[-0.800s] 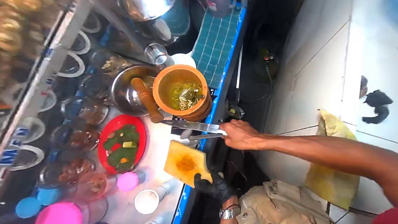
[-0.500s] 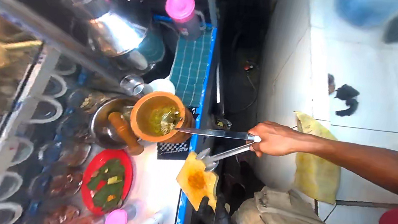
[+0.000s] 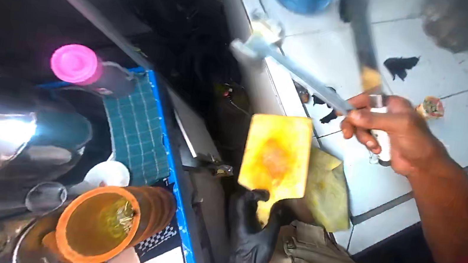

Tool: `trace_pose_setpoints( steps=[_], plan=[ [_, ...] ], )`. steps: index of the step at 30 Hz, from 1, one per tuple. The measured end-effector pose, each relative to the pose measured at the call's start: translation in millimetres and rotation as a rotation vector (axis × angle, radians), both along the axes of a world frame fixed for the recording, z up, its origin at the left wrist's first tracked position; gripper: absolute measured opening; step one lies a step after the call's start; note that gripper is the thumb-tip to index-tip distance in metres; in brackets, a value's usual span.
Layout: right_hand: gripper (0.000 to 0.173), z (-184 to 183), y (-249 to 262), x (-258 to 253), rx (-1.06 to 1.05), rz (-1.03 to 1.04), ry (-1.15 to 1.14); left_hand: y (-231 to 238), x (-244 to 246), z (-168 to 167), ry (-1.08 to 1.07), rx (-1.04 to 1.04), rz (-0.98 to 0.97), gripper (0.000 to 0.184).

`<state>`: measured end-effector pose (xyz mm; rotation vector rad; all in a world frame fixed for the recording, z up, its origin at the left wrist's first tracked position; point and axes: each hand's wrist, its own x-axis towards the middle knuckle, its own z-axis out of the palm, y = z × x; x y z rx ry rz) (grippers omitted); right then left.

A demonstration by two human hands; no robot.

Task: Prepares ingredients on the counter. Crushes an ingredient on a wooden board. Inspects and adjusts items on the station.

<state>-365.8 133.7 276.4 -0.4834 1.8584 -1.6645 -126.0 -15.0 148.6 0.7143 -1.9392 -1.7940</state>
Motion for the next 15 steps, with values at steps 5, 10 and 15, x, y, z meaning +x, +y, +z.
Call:
trace_pose_setpoints(
  steps=[5, 10, 15],
  plan=[
    [0.02, -19.1, 60.9, -15.9, 0.002, -0.357, 0.031, 17.6, -88.7, 26.6, -0.24, -0.046, -0.4, 0.038],
    [0.02, -46.5, 95.4, -22.4, 0.007, -0.569, -0.061, 36.2, -156.9, 15.5, -0.455, -0.221, -0.505, 0.038],
    [0.021, -77.1, 98.7, -19.5, -0.042, -0.748, -0.16, 34.5, -226.3, 2.7, -0.443, -0.409, -0.518, 0.042]
  ],
)
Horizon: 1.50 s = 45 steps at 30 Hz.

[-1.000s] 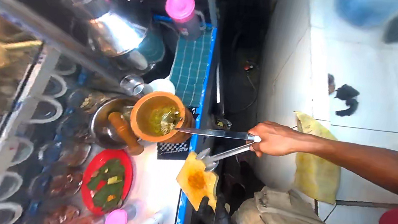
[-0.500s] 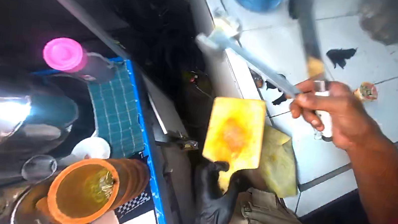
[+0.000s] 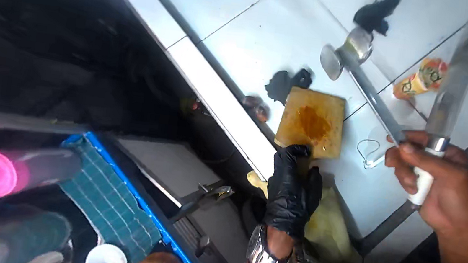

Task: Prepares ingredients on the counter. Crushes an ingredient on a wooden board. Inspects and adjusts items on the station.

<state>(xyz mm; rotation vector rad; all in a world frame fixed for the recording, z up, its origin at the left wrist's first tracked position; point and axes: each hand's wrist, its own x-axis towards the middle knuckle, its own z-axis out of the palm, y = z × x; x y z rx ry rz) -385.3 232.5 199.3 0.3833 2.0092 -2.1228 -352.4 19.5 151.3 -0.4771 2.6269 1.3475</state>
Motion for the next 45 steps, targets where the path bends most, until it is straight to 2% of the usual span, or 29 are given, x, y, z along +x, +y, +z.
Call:
trace_pose_setpoints(
  steps=[5, 9, 12, 15, 19, 22, 24, 27, 30, 36, 40, 42, 45],
  plan=[
    [0.023, -31.4, -17.1, -8.1, -0.11, -0.151, -0.137, 7.3, -58.3, -30.8, 0.132, -0.065, -0.011, 0.047],
    [0.023, -43.5, -23.7, -20.4, -0.156, -0.181, -0.205, 17.4, -63.4, -37.8, 0.056, -0.177, -0.088, 0.055],
    [0.021, -52.5, -33.5, -27.4, -0.161, -0.168, -0.212, 14.9, -59.9, -27.3, -0.014, -0.426, -0.186, 0.046],
    [0.019, -64.6, -43.8, -35.2, -0.17, -0.156, -0.216, -5.2, -61.6, -21.4, 0.058, -0.401, -0.182, 0.031],
    [0.02, -78.0, -60.0, -37.1, -0.149, -0.159, -0.236, -47.8, -76.5, -26.1, 0.082, -0.409, -0.103, 0.031],
    [0.02, -85.4, -67.0, -34.7, -0.04, -0.129, -0.25, -79.5, -85.7, -30.3, 0.092, -0.546, -0.122, 0.043],
    [0.021, -90.4, -70.1, -29.8, 0.096, -0.102, -0.264, -94.3, -80.6, -31.4, 0.106, -0.55, -0.193, 0.048],
    [0.025, -97.6, -71.6, -27.2, 0.314, -0.064, -0.254, -101.5, -78.1, -36.4, 0.182, -0.543, -0.269, 0.047],
    [0.027, -100.6, -72.1, -27.5, 0.473, -0.054, -0.227, -100.4, -79.2, -45.2, 0.25, -0.52, -0.251, 0.048],
    [0.031, -94.0, -69.8, -21.3, 0.738, -0.057, -0.15, -96.2, -94.2, -50.4, 0.181, -0.59, -0.253, 0.04],
    [0.035, -87.4, -74.5, -11.0, 0.876, -0.063, -0.069, -91.9, -90.7, -48.5, 0.294, -0.494, -0.196, 0.038],
    [0.038, -82.2, -80.4, -9.7, 0.861, -0.071, -0.027, -80.8, -92.3, -40.9, 0.372, -0.276, -0.142, 0.038],
    [0.047, -76.6, -95.8, -12.6, 0.798, -0.022, 0.093, -54.2, -104.1, -42.0, 0.332, 0.072, -0.081, 0.043]
  ],
)
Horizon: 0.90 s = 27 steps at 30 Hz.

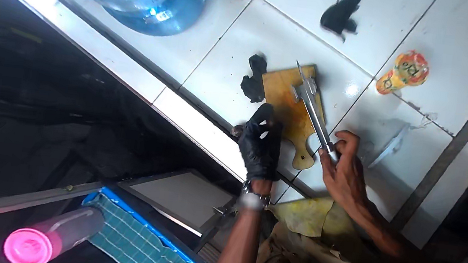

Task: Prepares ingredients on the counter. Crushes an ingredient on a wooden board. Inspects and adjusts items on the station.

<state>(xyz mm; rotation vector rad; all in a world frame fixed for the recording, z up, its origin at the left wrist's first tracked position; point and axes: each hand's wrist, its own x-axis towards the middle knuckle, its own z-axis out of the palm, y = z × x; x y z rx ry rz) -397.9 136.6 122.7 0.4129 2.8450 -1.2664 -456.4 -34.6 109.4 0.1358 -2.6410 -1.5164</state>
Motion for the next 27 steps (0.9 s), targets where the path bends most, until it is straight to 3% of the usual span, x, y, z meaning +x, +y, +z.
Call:
trace_pose_setpoints(
  steps=[6, 11, 15, 22, 27],
  plan=[
    [0.053, 12.0, -23.0, -17.5, 0.101, 0.187, -0.115, 26.9, 1.8, -18.3, -0.05, 0.088, -0.034, 0.035],
    [0.065, 12.1, -32.9, -17.6, 0.134, 0.267, -0.163, 26.2, -12.5, -7.9, -0.021, 0.086, -0.004, 0.028],
    [0.068, 14.6, -38.3, -16.8, 0.125, 0.259, -0.203, 25.7, -11.7, -10.2, -0.058, 0.248, 0.018, 0.026],
    [0.052, 11.7, -40.6, -15.2, -0.029, 0.137, -0.097, 18.8, 4.1, -14.1, -0.089, 0.201, 0.099, 0.026],
    [0.047, 9.5, -44.3, -9.1, -0.269, 0.152, 0.052, 21.2, 31.7, 29.7, -0.39, 0.306, -0.034, 0.037]
  ],
)
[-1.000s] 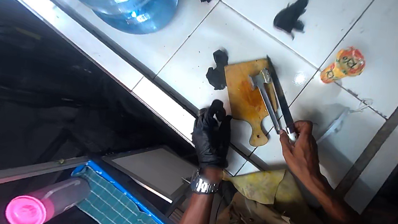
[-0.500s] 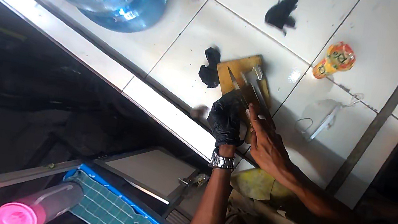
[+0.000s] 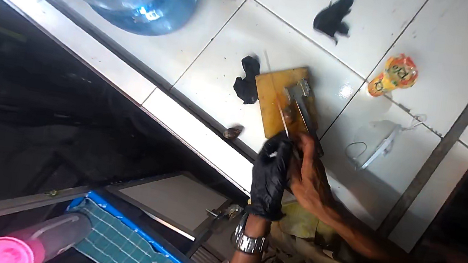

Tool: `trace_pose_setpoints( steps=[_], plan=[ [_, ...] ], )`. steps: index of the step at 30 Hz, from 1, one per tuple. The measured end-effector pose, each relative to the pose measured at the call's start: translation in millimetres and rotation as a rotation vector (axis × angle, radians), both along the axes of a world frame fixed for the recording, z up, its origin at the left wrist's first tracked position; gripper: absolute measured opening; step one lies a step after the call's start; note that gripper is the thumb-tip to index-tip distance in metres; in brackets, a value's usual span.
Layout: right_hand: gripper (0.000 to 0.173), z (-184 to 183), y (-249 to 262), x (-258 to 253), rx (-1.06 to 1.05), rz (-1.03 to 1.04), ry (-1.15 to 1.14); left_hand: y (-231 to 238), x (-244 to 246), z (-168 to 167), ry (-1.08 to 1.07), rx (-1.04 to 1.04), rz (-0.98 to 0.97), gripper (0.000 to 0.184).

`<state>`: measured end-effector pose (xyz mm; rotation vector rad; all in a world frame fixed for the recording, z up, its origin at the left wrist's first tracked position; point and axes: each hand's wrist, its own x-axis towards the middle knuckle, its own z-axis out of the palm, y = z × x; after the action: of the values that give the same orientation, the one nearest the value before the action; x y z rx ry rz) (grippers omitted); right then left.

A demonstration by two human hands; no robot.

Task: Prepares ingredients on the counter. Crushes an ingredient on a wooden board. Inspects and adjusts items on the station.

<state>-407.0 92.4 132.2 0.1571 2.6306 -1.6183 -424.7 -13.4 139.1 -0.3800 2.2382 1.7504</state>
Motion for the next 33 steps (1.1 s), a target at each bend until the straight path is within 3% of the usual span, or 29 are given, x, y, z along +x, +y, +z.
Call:
trace_pose_setpoints(
  steps=[2, 5, 7, 10, 14, 18, 20, 23, 26, 29, 33],
  plan=[
    [0.045, -4.6, -5.1, 2.9, -0.052, 0.05, 0.019, -0.6, 8.7, 2.8, -0.046, 0.038, -0.029, 0.032],
    [0.046, -3.1, 4.6, -3.9, -0.078, 0.29, 0.022, -9.0, 12.3, -8.9, -0.012, 0.036, 0.076, 0.033],
    [0.037, -1.7, 18.2, -15.6, -0.083, 0.296, 0.081, -17.5, 14.6, -8.1, -0.004, 0.035, 0.114, 0.037],
    [0.034, 0.4, 35.0, -41.1, 0.125, 0.114, 0.197, -25.2, 20.6, 1.5, 0.091, -0.027, 0.114, 0.037],
    [0.038, -27.4, 29.8, -76.6, 0.447, 0.135, 0.216, -34.5, 29.5, 4.1, 0.097, -0.075, 0.118, 0.035],
    [0.031, -51.1, 12.0, -77.4, 0.573, 0.098, 0.275, -46.2, 40.8, 1.8, 0.077, -0.267, 0.1, 0.038],
    [0.033, -73.5, 2.8, -81.7, 0.554, 0.041, 0.428, -51.2, 44.4, 2.1, 0.027, -0.34, 0.1, 0.037],
    [0.033, -45.4, -11.8, -92.4, 0.491, 0.082, 0.26, -53.4, 45.0, 7.0, -0.009, -0.423, 0.059, 0.036],
    [0.031, -46.3, -18.4, -101.4, 0.394, 0.088, 0.189, -59.5, 47.5, 10.2, -0.007, -0.49, -0.017, 0.035],
    [0.04, -41.2, -16.6, -97.5, 0.327, 0.119, 0.146, -67.4, 51.9, 9.4, 0.028, -0.483, -0.073, 0.036],
    [0.032, -51.3, -12.3, -91.9, 0.239, 0.064, 0.223, -63.1, 47.2, 6.3, 0.003, -0.52, -0.1, 0.036]
  ],
)
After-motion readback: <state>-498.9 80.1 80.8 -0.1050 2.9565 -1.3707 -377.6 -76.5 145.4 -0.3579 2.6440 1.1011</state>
